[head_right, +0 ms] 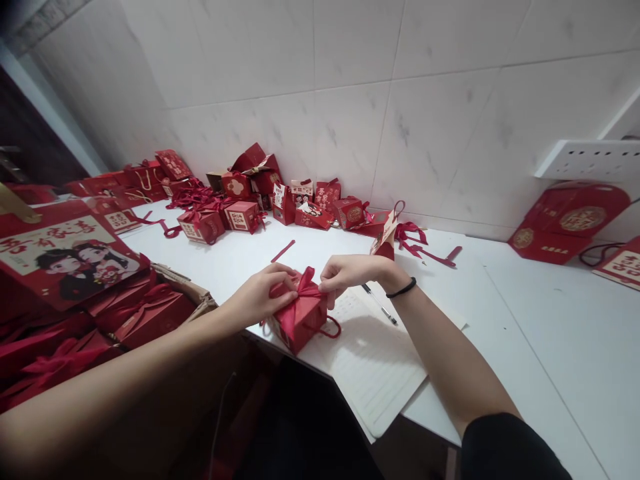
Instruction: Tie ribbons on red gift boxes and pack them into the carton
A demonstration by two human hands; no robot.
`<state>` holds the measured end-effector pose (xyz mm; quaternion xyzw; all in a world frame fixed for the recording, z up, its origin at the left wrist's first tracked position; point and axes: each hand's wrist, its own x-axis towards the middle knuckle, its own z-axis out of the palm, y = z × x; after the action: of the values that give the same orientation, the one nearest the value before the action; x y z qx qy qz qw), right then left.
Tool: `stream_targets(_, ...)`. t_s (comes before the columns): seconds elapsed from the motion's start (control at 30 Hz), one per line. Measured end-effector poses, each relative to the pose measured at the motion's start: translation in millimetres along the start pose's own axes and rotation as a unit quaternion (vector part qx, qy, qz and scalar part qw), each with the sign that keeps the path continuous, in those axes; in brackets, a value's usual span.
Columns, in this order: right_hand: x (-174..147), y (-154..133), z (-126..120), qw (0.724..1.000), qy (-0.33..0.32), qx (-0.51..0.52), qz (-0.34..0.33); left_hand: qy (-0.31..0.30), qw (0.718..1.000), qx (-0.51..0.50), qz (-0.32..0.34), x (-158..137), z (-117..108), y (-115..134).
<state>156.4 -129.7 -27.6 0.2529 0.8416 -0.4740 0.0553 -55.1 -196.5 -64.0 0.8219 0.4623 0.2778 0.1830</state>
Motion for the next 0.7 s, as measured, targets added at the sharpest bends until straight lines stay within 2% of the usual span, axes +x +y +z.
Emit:
stream_targets(0.1, -3.0, -8.5, 3.1, 1.0, 0.006, -0.01, 0.027, 0.026, 0.999, 0.024, -0.011, 0.1, 1.0, -1.9)
stream_targets(0.27, -6.4, -26.5, 15.5, 0.988, 0.043, -0.143, 0.045, 0.02, 1.0, -0.005, -0.017, -1.8, -0.4, -2.6)
stream_targets(0.33, -10.0, -35.2, 24.7, 0.966, 0.103, -0.224, 0.073, 0.02, 0.999, -0.013, -0.021, -1.9, -1.3, -2.2)
stream_targets(0.4, -14.0, -44.7, 36.4, 0.924, 0.202, -0.312, 0.093, 0.021, 0.999, -0.016, -0.026, -1.3, -1.6, -1.2)
stream_targets(0.47, -15.9, -54.6, 49.6, 0.89, 0.267, -0.364, 0.066, 0.019, 0.999, -0.017, -0.029, -0.6, -1.4, 0.2)
stream_targets(0.57, -10.1, -67.9, 69.4, 0.884, 0.254, -0.391, 0.006, 0.022, 0.999, -0.023, -0.032, -0.2, -0.8, 1.1)
stream_targets(0.7, 9.7, -72.6, 89.4, 0.848, 0.248, -0.469, 0.007, 0.024, 0.998, -0.042, -0.033, -1.1, -0.6, -1.0)
